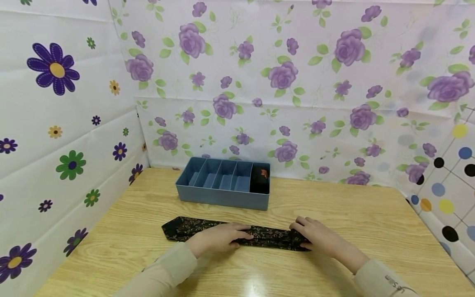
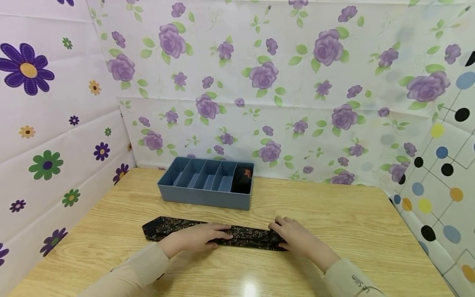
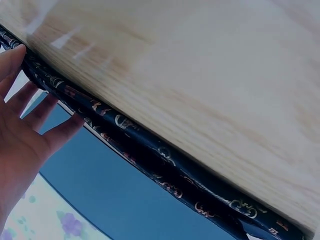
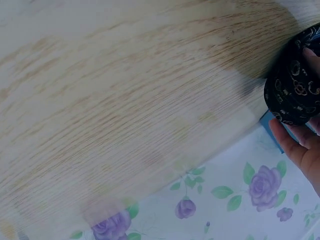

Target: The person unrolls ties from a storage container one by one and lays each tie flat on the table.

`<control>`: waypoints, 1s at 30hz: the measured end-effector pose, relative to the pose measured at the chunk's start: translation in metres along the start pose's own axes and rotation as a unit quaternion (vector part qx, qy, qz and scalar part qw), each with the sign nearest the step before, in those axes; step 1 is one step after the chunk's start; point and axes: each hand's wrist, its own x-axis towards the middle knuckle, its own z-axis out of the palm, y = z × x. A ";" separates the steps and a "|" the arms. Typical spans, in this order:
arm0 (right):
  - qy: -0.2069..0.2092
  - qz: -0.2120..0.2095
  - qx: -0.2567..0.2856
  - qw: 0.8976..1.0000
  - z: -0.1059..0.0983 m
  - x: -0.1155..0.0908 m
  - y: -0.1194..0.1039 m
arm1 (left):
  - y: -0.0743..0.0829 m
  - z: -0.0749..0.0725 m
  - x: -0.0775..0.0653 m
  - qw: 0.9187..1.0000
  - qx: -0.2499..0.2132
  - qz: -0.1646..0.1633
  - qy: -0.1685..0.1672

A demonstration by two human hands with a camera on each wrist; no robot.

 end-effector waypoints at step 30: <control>-0.017 0.004 -0.001 1.000 0.000 0.001 -0.001 | 0.028 -0.004 0.023 0.985 0.171 0.021 0.030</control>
